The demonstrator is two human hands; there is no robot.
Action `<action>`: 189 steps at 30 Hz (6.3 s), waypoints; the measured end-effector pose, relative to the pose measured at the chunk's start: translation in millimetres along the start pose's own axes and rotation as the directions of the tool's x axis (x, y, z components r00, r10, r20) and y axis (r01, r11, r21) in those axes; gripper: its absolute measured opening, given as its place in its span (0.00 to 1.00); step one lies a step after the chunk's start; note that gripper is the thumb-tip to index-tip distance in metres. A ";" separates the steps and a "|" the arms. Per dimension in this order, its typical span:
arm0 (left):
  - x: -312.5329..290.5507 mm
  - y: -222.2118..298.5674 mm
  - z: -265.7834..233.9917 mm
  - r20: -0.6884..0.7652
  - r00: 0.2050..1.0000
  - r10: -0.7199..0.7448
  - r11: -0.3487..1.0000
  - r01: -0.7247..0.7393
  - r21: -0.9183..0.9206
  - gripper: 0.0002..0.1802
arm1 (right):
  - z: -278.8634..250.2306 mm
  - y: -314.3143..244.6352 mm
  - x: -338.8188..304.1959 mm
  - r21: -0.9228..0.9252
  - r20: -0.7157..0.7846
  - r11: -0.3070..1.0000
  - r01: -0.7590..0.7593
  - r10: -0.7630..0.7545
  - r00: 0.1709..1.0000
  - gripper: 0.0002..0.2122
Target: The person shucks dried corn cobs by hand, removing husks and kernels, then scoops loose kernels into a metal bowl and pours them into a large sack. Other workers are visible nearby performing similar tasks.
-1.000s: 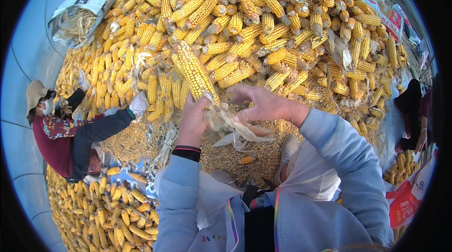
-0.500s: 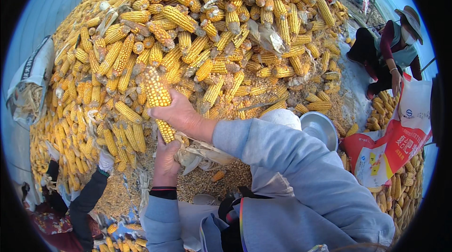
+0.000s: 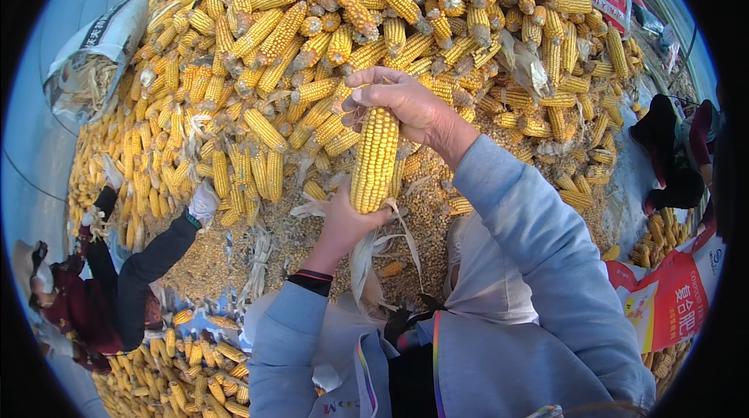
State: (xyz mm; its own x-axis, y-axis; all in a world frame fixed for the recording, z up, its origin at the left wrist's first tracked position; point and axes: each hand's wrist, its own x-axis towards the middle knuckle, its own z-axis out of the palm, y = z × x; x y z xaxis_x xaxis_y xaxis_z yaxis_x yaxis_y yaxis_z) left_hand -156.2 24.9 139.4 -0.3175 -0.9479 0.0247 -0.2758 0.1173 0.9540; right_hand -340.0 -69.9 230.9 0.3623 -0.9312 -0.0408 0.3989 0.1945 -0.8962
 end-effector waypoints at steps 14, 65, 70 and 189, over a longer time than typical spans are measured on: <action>-7.4 -37.2 -43.3 0.229 0.891 0.393 0.602 -0.437 0.668 0.39 | -13.5 50.7 -75.0 -0.773 0.164 0.544 -0.326 0.667 0.726 0.23; 26.0 -50.4 -41.5 -0.105 0.917 -0.385 0.532 0.127 -0.837 0.19 | 49.4 100.1 -86.9 -0.998 0.058 0.043 0.054 0.098 0.994 0.43; 32.7 -53.6 -54.9 -0.212 0.793 -0.571 0.334 -0.011 -0.943 0.14 | 56.9 90.1 -100.7 -0.994 0.079 -0.053 0.093 0.225 0.971 0.43; -3.2 -40.8 -24.4 -0.202 0.953 -0.225 0.907 0.129 -0.402 0.19 | -17.2 38.8 -88.2 -0.649 -0.181 0.737 -0.188 0.091 0.979 0.39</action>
State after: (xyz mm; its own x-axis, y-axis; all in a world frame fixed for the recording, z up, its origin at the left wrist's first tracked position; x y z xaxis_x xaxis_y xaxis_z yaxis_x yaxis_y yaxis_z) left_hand -121.8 15.9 107.7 -0.0575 -0.9898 -0.1304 0.0736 -0.1345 0.9882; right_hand -371.0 14.5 192.1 0.2390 -0.9499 -0.2014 -0.3207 0.1185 -0.9397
